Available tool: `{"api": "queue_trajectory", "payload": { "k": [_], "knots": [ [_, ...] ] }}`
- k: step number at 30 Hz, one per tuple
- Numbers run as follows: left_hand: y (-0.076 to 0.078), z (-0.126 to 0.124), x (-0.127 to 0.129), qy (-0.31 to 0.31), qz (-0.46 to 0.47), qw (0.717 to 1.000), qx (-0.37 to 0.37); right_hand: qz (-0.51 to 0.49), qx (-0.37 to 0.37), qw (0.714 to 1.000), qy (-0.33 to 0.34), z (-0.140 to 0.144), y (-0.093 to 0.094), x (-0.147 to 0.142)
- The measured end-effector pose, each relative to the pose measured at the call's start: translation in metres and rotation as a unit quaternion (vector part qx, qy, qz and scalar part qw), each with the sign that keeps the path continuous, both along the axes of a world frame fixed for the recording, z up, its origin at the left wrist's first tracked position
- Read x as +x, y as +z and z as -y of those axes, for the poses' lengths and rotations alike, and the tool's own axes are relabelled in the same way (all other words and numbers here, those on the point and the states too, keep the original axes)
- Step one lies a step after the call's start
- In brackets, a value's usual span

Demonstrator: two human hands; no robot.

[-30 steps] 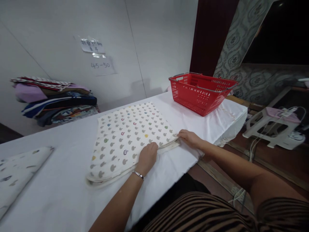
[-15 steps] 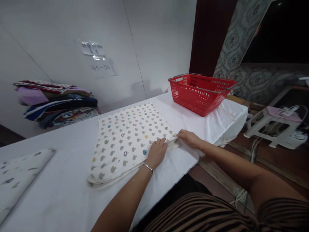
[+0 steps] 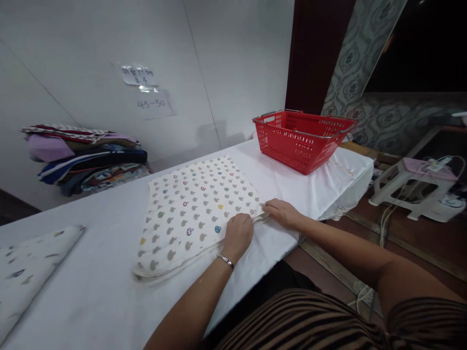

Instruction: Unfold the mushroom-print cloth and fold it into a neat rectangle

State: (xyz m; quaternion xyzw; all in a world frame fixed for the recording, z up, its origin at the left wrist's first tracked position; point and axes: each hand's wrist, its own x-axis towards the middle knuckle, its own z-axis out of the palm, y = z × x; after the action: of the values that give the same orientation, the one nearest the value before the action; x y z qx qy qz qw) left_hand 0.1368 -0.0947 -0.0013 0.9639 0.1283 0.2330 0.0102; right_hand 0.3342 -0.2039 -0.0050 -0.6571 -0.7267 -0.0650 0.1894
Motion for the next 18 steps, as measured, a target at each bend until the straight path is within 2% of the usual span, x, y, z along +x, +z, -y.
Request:
{"api": "queue_trajectory", "payload": {
  "k": [3,7,13,18],
  "knots": [
    [0.001,0.001,0.001,0.031,0.005,0.999,-0.030,0.015,0.013,1.000,0.013,-0.002,-0.004,0.002],
    [0.002,0.001,0.000,0.031,-0.008,0.999,-0.027,0.016,0.010,1.000,0.021,-0.001,-0.004,0.008],
    [0.004,0.000,-0.003,-0.008,-0.028,0.999,0.023,-0.075,0.010,0.997,-0.011,0.002,0.001,0.010],
    [-0.001,-0.004,-0.006,-0.019,-0.055,0.996,0.069,-0.066,-0.022,0.998,-0.013,0.003,-0.002,0.003]
  ]
}}
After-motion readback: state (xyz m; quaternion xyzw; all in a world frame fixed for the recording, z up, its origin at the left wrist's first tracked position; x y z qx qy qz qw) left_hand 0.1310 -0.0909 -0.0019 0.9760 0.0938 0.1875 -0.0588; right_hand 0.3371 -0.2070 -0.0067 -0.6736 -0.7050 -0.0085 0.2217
